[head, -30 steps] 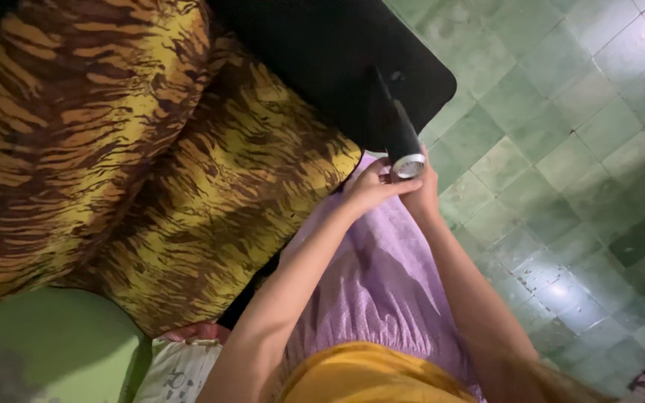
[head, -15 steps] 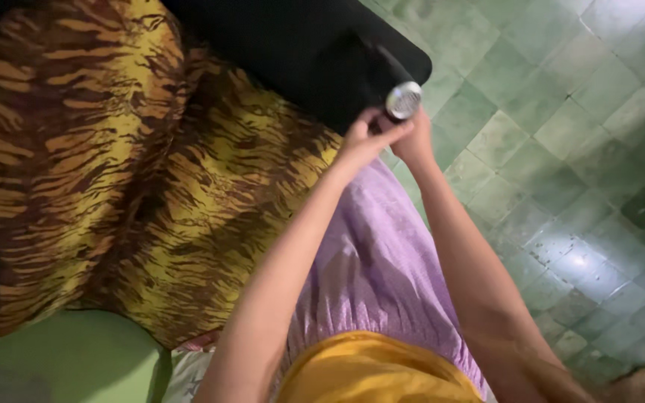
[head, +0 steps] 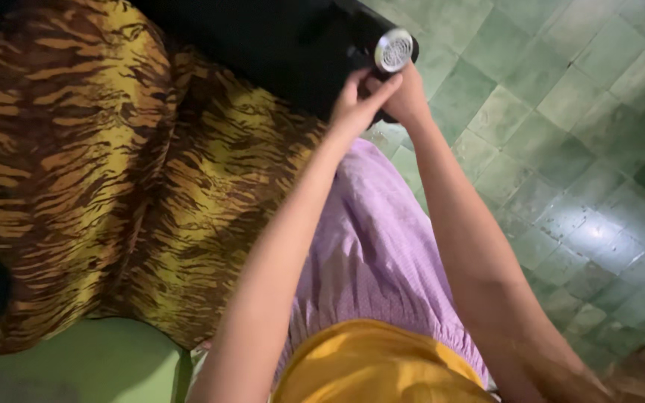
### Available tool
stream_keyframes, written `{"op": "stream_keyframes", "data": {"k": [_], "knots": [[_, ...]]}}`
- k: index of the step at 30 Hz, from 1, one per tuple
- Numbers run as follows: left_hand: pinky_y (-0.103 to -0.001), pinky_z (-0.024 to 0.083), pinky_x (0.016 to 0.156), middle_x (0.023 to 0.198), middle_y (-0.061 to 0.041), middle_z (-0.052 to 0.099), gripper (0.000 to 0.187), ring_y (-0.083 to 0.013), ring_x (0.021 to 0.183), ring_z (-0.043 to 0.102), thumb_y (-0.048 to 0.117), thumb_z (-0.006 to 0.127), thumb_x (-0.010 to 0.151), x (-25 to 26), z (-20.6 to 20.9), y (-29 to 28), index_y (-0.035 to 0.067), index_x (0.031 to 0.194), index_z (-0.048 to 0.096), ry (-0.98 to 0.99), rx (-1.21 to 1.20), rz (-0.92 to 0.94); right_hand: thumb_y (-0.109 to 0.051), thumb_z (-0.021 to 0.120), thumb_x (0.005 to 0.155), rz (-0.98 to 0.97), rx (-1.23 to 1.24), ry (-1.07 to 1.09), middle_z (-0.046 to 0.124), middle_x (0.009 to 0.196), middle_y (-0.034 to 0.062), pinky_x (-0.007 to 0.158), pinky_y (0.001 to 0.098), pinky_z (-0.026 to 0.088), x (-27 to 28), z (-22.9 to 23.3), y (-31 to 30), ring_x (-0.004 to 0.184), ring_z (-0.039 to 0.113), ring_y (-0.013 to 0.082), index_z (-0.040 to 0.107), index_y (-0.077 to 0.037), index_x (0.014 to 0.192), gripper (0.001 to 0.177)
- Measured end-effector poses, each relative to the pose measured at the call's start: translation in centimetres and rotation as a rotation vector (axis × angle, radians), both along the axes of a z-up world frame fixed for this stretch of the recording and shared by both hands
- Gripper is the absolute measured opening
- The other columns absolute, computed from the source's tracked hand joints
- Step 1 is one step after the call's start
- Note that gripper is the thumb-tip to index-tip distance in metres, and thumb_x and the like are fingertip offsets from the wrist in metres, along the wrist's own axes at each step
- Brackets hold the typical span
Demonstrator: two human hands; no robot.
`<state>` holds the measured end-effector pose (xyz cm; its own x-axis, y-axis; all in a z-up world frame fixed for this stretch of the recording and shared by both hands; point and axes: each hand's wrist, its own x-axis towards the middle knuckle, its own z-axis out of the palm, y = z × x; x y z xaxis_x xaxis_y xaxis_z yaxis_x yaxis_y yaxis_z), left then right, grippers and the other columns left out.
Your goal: The person uses a handheld vacuum to clean a bed. They move the device across a tiger-print blanket and pillows, using their hand to move a cow-print pillow and a small piece of cloth while cleaning the surface.
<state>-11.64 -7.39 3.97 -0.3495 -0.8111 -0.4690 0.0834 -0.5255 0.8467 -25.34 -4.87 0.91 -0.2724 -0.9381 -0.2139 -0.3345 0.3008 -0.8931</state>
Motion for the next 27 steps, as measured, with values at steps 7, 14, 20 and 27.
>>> {"op": "stream_keyframes", "data": {"k": [7,14,20,27], "knots": [[-0.027,0.054,0.091,0.114,-0.010,0.070,0.071,-0.0152,0.104,0.066,0.041,0.086,0.080,0.0,0.8,1.5,-0.001,0.130,0.059,-0.159,-0.021,-0.228,-0.022,0.075,0.084,-0.028,0.167,-0.001,0.075,0.095,0.0123,0.078,0.0377,0.056,-0.2,3.1,2.5,0.089,0.073,0.0242,0.070,-0.002,0.106,0.030],[-0.028,0.054,0.093,0.117,-0.011,0.069,0.069,-0.0154,0.107,0.064,0.043,0.085,0.085,0.2,-0.6,0.4,-0.002,0.131,0.061,-0.018,-0.011,-0.093,-0.020,0.078,0.084,-0.022,0.186,0.034,0.074,0.092,0.0115,0.078,0.0378,0.057,0.5,0.9,0.5,0.086,0.072,0.0223,0.070,-0.002,0.104,0.029],[-0.029,0.052,0.096,0.120,-0.013,0.071,0.068,-0.0181,0.112,0.067,0.046,0.080,0.086,-0.9,0.7,2.4,-0.001,0.132,0.059,-0.149,-0.119,-0.258,-0.018,0.077,0.083,-0.021,0.109,-0.142,0.073,0.096,0.0102,0.076,0.0372,0.056,-2.4,2.8,3.8,0.087,0.068,0.0199,0.068,-0.001,0.108,0.031],[-0.032,0.056,0.088,0.112,-0.015,0.073,0.067,-0.0196,0.102,0.069,0.047,0.076,0.087,-1.1,0.1,0.9,-0.001,0.131,0.059,-0.177,-0.066,-0.336,-0.017,0.077,0.085,-0.031,0.141,-0.068,0.073,0.095,0.0065,0.075,0.0352,0.056,-2.1,2.6,2.7,0.086,0.069,0.0169,0.068,-0.001,0.113,0.034]]}}
